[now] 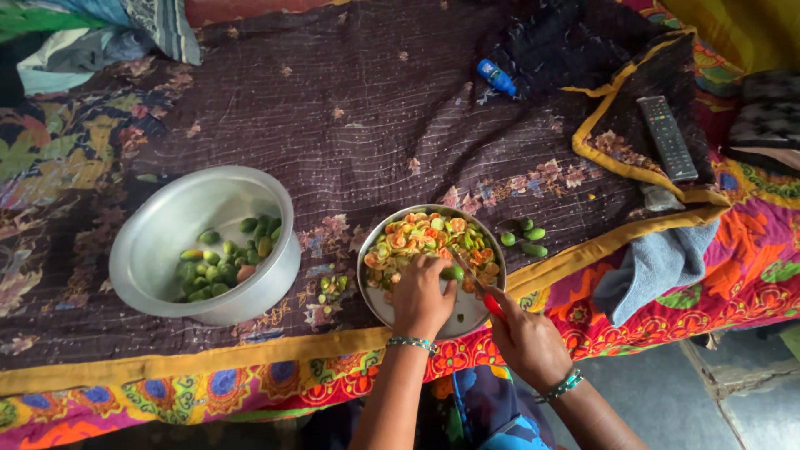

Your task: The person slices small green vegetables on a metal plate using a knife while holding the vegetables by hand.

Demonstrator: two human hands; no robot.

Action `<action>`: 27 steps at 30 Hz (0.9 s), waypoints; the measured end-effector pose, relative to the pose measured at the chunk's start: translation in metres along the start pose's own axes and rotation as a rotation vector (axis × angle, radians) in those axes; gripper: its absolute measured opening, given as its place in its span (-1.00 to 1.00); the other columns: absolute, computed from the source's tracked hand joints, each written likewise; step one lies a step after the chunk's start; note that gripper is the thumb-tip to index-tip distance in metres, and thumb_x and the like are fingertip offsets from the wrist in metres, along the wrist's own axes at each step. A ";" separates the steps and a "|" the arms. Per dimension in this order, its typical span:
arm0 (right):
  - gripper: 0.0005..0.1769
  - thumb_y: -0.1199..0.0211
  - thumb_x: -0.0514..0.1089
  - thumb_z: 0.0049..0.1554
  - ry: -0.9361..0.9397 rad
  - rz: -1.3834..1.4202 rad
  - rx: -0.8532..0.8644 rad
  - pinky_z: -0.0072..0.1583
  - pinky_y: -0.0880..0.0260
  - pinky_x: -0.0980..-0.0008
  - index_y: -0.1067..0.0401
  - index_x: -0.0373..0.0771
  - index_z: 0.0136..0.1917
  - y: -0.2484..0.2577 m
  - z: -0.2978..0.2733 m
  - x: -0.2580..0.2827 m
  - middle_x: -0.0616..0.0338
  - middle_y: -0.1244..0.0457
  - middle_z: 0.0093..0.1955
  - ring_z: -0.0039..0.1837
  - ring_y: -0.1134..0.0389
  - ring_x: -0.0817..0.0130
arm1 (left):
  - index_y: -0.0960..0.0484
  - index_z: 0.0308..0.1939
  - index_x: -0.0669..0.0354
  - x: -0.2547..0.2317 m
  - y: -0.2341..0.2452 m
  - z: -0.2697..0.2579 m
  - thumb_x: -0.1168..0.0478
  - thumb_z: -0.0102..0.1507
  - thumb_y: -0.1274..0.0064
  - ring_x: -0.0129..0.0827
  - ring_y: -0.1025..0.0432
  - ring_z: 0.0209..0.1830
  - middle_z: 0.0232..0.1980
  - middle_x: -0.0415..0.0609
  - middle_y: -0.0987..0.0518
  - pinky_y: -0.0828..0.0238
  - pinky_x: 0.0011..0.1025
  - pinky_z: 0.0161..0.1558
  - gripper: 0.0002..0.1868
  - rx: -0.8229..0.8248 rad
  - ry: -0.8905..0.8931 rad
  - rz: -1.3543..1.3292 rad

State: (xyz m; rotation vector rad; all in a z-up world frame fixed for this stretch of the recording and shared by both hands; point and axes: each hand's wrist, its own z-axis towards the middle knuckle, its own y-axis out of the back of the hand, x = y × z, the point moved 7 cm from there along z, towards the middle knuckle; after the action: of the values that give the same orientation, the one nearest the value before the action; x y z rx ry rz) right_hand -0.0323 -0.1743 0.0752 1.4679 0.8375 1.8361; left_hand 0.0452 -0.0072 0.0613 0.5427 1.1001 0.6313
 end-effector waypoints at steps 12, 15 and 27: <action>-0.46 -0.20 -0.20 0.08 0.042 0.017 -0.048 -0.23 -0.38 -0.03 -0.33 -0.19 0.35 -0.004 -0.002 -0.003 -0.11 -0.35 -0.39 -0.30 -0.43 -0.07 | -0.61 -0.21 0.09 0.007 -0.008 -0.002 0.23 0.14 -0.21 -0.05 -0.53 -0.06 -0.16 -0.02 -0.67 -0.46 -0.12 -0.02 -0.83 0.011 -0.025 0.016; -0.47 -0.21 -0.15 0.13 -0.018 -0.019 -0.035 -0.23 -0.39 -0.01 -0.33 -0.17 0.37 -0.007 -0.003 -0.009 -0.08 -0.36 -0.40 -0.30 -0.45 -0.04 | -0.62 -0.18 0.08 0.006 -0.004 -0.003 0.24 0.11 -0.21 -0.04 -0.53 -0.06 -0.16 0.01 -0.66 -0.46 -0.11 -0.06 -0.79 -0.022 -0.016 -0.017; -0.47 -0.16 -0.13 0.18 -0.028 0.006 -0.017 -0.18 -0.47 0.09 -0.30 -0.17 0.42 -0.014 -0.003 -0.016 0.03 -0.41 -0.37 -0.25 -0.51 0.08 | -0.67 -0.14 0.09 0.008 -0.010 -0.007 0.24 0.14 -0.19 -0.02 -0.54 -0.09 -0.15 0.07 -0.66 -0.50 -0.12 -0.04 -0.79 0.017 -0.078 0.005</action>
State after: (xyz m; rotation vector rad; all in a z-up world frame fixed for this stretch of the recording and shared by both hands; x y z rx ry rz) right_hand -0.0307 -0.1789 0.0540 1.4837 0.8034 1.8183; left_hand 0.0428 -0.0077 0.0468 0.5802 1.0324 0.6005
